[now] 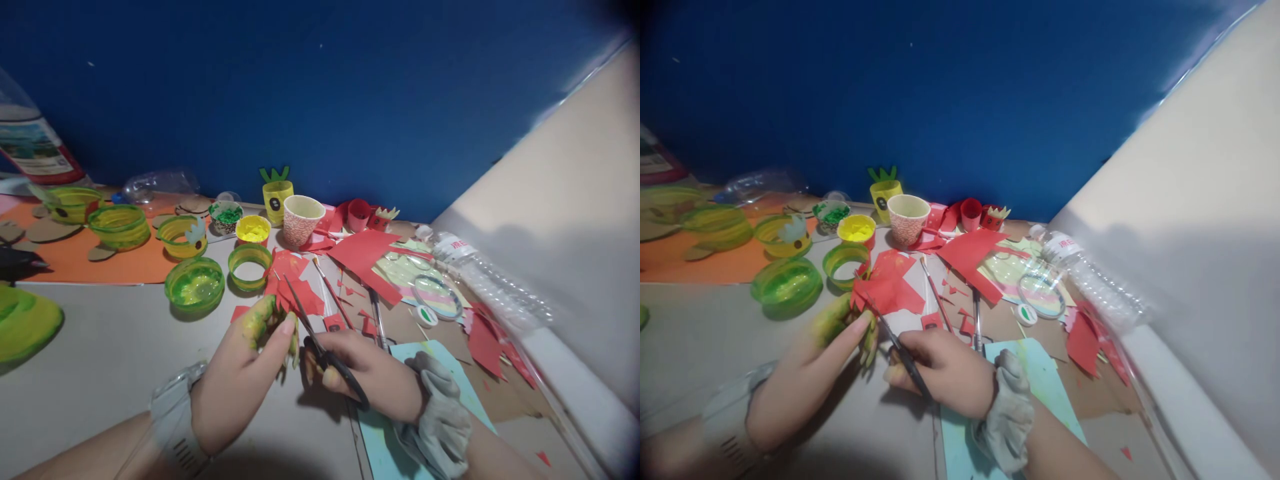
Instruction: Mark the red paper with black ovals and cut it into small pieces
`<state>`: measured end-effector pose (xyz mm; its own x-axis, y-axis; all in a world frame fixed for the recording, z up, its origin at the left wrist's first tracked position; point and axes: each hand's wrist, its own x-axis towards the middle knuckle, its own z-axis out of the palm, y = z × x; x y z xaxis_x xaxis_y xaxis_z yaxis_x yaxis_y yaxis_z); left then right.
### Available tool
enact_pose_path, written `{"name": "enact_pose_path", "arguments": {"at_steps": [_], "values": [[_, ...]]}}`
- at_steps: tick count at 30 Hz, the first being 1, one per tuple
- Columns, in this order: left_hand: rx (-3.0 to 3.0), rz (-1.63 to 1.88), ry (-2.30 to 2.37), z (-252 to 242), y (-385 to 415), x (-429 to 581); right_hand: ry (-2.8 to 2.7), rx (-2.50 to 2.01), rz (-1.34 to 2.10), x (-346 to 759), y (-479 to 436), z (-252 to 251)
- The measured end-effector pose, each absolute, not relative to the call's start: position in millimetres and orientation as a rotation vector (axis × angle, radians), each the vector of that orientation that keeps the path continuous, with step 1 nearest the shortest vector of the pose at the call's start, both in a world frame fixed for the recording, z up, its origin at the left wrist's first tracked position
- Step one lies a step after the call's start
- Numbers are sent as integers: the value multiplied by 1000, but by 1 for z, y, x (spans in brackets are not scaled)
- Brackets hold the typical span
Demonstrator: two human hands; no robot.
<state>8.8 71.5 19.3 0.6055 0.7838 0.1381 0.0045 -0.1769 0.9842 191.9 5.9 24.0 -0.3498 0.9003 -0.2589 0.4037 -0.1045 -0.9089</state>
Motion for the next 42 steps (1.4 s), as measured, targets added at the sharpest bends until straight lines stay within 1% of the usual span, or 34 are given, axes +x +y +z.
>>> {"name": "enact_pose_path", "arguments": {"at_steps": [15, 20, 25, 29, 31, 34, 39, 42], "values": [[1576, 810, 675, 20, 72, 8, -1688, -1414, 1485, 192, 7, 24], [1540, 815, 824, 17, 73, 8, -1690, -1503, 1454, 186, 13, 27], [1450, 868, 830, 13, 76, 11, -1729, -1539, 1416, 179, 21, 34], [1384, 738, 856, 11, 71, 12, -1840, -1405, 1383, 183, 17, 32], [1394, 670, 904, 10, 64, 13, -1858, -1370, 1419, 186, 13, 29], [1284, 773, 1134, 11, 50, 15, -1863, -1381, 1400, 187, 11, 28], [1095, 912, 1222, 14, 39, 18, -1811, -1462, 1394, 184, 14, 32], [1072, 894, 1206, 16, 39, 19, -1843, -1428, 1442, 186, 16, 33]]}}
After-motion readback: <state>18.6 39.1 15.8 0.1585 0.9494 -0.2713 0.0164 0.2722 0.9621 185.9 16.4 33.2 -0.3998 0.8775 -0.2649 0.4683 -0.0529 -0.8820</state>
